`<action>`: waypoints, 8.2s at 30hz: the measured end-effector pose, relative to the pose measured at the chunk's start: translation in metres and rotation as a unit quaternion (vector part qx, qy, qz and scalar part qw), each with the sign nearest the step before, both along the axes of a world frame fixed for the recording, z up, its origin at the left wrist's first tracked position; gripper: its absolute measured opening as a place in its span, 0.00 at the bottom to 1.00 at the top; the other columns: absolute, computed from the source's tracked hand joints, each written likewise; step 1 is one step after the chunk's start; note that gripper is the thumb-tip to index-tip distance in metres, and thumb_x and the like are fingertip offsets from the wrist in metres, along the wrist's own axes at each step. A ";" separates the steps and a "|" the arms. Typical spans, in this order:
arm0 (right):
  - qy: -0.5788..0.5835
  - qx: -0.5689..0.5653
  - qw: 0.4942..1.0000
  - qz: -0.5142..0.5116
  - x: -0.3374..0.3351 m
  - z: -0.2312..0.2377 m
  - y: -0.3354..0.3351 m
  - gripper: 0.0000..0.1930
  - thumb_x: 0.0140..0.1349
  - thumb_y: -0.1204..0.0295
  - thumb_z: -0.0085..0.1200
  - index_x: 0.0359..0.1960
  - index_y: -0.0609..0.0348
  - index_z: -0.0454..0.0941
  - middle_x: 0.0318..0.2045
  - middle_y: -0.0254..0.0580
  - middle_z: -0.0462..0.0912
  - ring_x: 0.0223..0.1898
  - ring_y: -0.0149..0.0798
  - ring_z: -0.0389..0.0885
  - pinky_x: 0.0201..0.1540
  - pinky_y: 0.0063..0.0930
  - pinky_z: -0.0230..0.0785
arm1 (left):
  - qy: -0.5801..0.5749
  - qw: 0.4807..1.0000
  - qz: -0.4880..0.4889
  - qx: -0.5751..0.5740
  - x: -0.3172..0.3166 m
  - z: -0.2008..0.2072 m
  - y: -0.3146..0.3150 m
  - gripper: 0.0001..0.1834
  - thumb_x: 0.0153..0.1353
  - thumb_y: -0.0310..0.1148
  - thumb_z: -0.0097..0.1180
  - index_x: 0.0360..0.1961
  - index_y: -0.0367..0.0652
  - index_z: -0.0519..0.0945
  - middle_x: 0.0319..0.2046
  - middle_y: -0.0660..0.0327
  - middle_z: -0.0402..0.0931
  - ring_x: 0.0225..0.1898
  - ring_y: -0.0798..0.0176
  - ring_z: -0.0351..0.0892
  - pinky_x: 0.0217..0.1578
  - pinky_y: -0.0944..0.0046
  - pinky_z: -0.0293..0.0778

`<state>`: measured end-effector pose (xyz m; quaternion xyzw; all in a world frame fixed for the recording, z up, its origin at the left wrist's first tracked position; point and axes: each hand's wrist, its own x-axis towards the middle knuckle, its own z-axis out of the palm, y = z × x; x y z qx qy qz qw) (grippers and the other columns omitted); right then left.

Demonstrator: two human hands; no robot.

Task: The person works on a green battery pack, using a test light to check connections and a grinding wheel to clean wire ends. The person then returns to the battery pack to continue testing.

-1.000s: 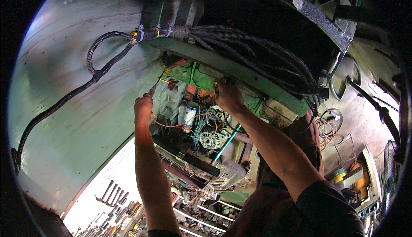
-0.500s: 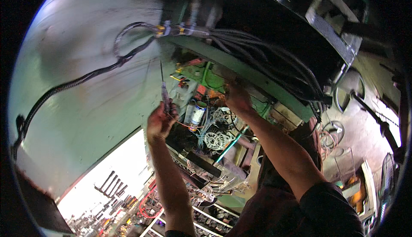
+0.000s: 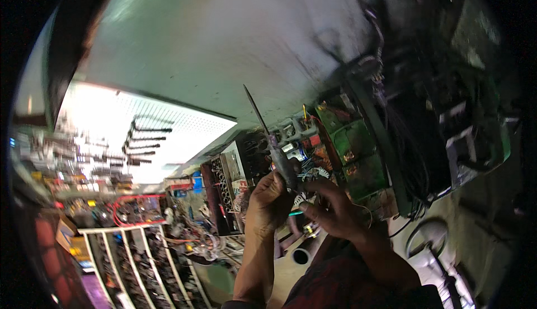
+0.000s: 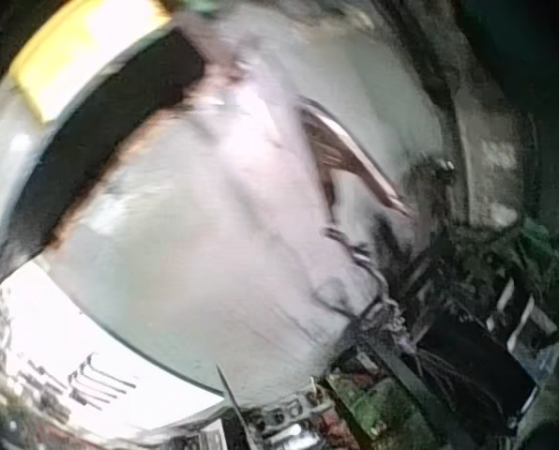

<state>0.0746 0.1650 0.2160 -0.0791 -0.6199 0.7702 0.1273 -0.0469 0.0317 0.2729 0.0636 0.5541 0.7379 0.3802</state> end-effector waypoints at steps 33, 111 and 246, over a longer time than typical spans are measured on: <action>0.088 0.378 0.922 -0.008 -0.005 0.099 -0.088 0.20 0.68 0.75 0.53 0.62 0.56 0.77 0.42 0.50 0.83 0.42 0.51 0.82 0.48 0.42 0.73 | 0.098 0.980 0.131 -0.109 0.075 0.018 -0.139 0.17 0.73 0.39 0.55 0.49 0.34 0.81 0.37 0.63 0.82 0.40 0.70 0.77 0.45 0.67 0.72; 0.000 0.225 0.732 0.643 0.290 -0.027 -0.351 0.17 0.65 0.69 0.59 0.54 0.61 0.78 0.32 0.36 0.82 0.31 0.28 0.80 0.35 0.27 0.75 | -0.016 0.672 0.739 0.038 0.665 -0.045 -0.325 0.30 0.51 0.38 0.65 0.52 0.31 0.72 0.37 0.48 0.80 0.37 0.50 0.82 0.39 0.55 0.79; 0.607 -0.056 -0.148 0.779 1.270 -0.191 -0.783 0.08 0.64 0.79 0.51 0.42 0.64 0.81 0.31 0.52 0.79 0.35 0.57 0.78 0.38 0.44 0.70 | -0.224 0.329 0.799 -0.452 1.501 -0.217 -0.437 0.15 0.64 0.36 0.52 0.47 0.38 0.79 0.37 0.47 0.82 0.41 0.43 0.82 0.42 0.49 0.78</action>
